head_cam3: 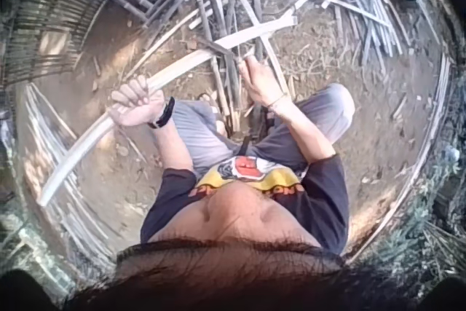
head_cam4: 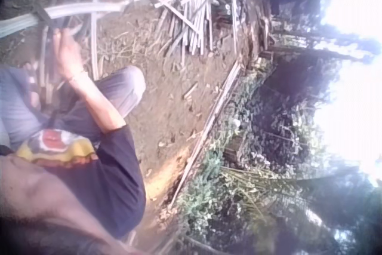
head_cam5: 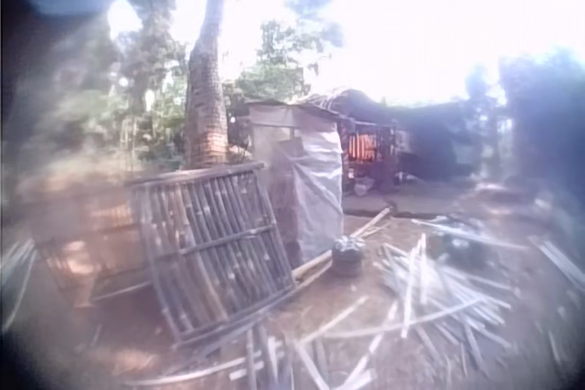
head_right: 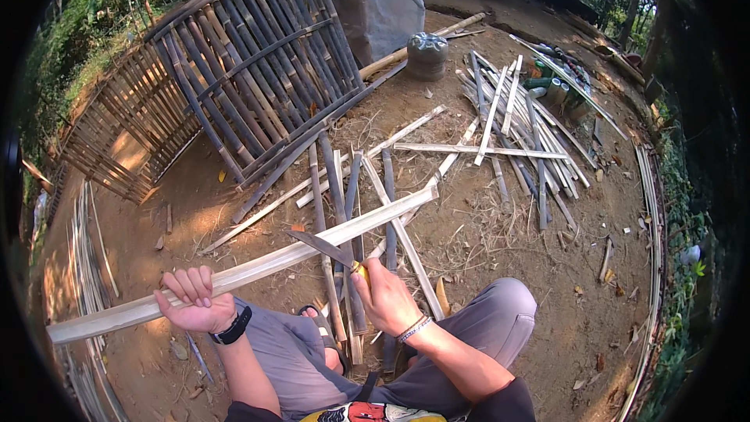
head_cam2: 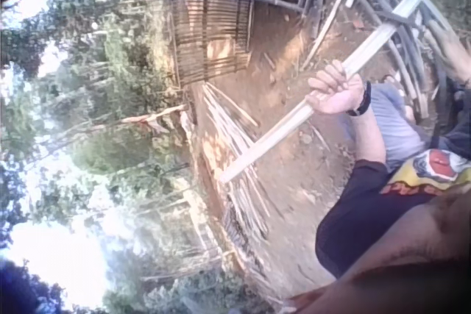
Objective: The person holds a bamboo strip and shaves it with a knife, repeatedly pulling the knife along its length to smooth it.
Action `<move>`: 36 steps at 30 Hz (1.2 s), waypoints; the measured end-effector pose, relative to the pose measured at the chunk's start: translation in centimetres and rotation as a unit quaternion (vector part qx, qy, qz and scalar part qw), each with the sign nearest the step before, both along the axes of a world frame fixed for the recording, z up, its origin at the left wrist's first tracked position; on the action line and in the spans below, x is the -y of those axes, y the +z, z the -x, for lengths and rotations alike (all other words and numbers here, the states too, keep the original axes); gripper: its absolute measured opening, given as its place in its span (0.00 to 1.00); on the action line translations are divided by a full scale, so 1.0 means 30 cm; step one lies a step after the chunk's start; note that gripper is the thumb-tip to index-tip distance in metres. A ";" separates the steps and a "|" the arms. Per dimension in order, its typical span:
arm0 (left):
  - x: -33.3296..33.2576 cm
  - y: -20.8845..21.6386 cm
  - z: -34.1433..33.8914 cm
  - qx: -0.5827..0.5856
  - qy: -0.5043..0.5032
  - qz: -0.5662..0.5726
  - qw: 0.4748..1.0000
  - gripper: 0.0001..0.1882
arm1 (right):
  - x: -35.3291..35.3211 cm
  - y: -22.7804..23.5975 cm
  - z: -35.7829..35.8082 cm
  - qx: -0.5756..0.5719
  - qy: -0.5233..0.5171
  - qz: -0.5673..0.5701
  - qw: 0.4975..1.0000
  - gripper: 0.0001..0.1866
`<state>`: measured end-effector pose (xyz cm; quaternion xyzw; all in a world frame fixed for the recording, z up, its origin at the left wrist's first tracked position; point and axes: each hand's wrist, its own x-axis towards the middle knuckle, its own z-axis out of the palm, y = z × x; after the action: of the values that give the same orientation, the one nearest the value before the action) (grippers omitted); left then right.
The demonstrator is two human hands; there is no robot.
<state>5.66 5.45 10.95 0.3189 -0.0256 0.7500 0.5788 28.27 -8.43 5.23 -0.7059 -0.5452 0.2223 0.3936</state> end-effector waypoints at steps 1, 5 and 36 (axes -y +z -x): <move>0.018 0.002 -0.026 -0.013 -0.021 -0.025 0.999 0.24 | -0.007 -0.016 -0.003 0.003 -0.011 0.033 0.999 0.14; 0.062 -0.009 -0.064 -0.042 -0.045 -0.049 0.997 0.25 | -0.028 -0.097 -0.096 0.030 -0.086 0.090 0.992 0.15; 0.184 -0.358 0.008 -0.205 -0.095 0.043 0.973 0.25 | 0.155 -0.563 0.119 -0.117 0.016 0.227 0.967 0.23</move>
<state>5.42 -0.08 0.21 0.4371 0.0959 0.6105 0.6535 24.69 -13.10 -11.65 -0.7369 -0.4421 0.4278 0.2803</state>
